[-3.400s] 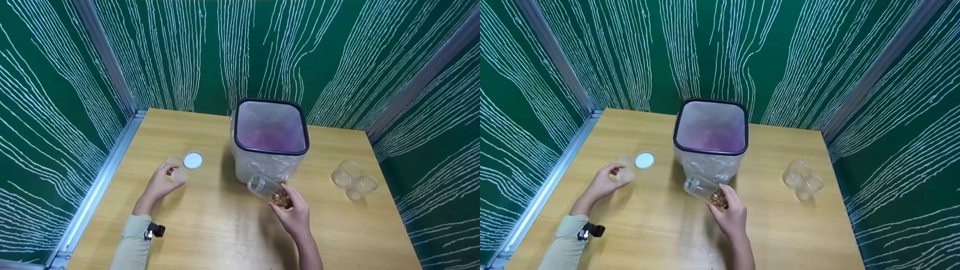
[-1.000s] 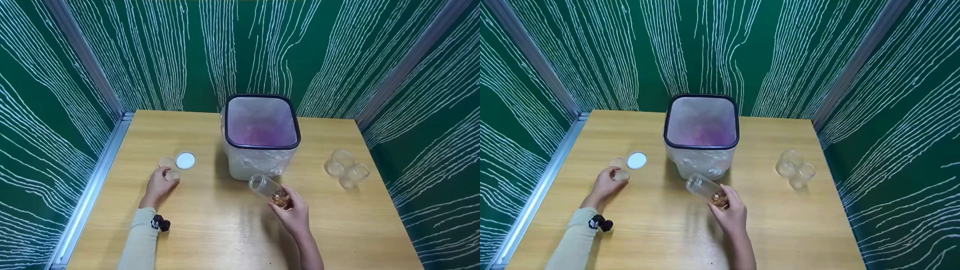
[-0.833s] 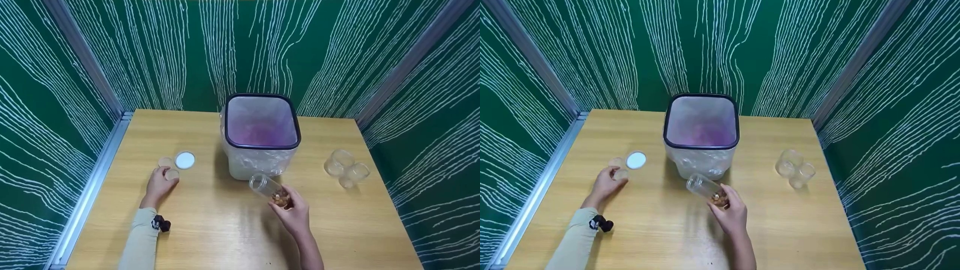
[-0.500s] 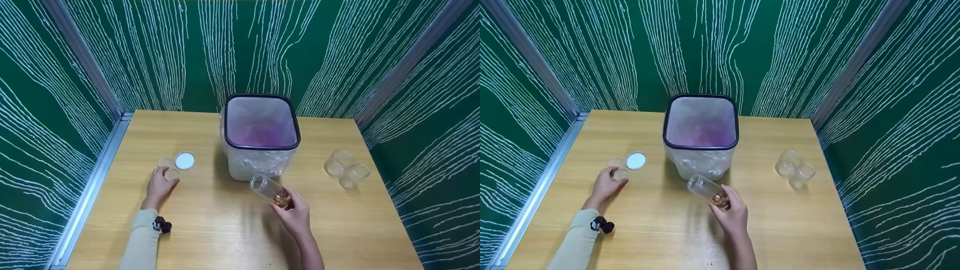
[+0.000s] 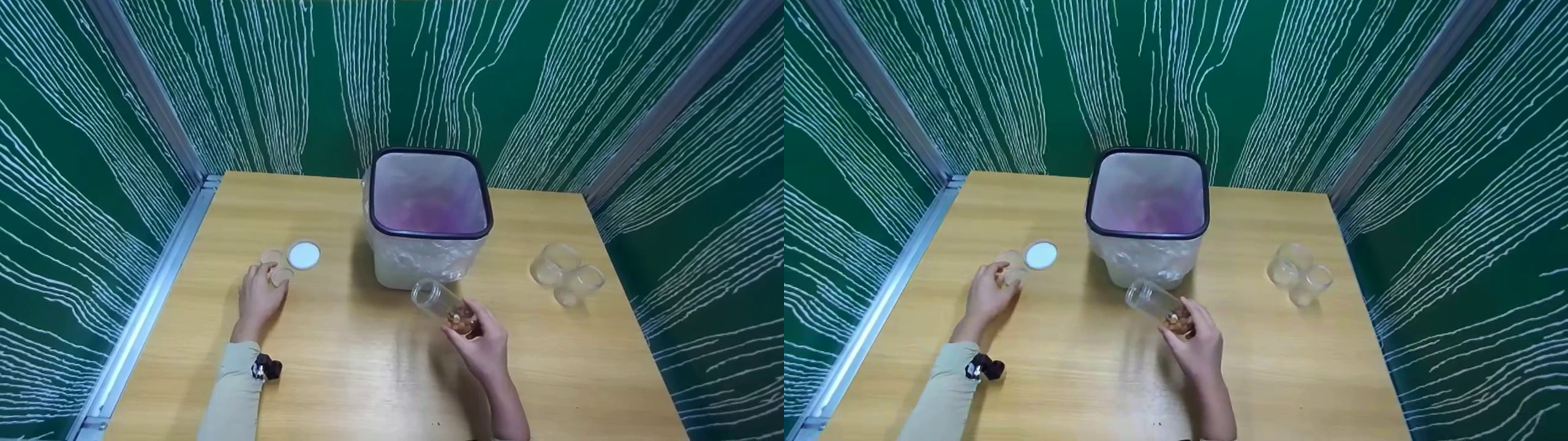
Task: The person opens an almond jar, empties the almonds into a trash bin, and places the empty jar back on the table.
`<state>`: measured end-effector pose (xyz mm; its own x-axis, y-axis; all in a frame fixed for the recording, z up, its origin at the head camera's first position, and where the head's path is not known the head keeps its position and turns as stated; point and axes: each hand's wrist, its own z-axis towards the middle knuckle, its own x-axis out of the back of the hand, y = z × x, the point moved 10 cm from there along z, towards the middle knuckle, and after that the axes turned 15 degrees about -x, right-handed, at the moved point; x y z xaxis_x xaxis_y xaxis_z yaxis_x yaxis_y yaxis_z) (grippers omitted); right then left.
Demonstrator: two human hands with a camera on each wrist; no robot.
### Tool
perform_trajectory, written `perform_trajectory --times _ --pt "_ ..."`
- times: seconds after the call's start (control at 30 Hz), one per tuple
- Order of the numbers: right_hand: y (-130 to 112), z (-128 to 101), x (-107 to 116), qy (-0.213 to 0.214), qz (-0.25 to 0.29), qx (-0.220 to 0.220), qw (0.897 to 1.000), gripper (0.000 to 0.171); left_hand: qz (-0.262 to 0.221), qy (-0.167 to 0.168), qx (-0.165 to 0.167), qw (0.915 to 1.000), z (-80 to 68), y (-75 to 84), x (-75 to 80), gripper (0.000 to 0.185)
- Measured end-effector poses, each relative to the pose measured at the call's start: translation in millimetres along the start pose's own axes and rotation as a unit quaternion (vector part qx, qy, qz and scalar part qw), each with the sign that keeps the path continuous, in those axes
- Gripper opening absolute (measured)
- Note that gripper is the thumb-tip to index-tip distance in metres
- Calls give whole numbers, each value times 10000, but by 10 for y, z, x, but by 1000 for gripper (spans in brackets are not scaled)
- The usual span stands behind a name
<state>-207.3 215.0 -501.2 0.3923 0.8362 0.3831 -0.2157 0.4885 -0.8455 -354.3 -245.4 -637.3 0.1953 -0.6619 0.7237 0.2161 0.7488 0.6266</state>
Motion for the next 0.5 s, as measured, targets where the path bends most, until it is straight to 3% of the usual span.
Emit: perform_trajectory --times 0.3,0.5 --pt "293 68 24 46 -139 -173 9997 63 -514 501 -361 9968 118 427 209 36" --pt "146 78 91 144 -53 40 9999 61 -696 730 -649 9928 236 756 317 28"
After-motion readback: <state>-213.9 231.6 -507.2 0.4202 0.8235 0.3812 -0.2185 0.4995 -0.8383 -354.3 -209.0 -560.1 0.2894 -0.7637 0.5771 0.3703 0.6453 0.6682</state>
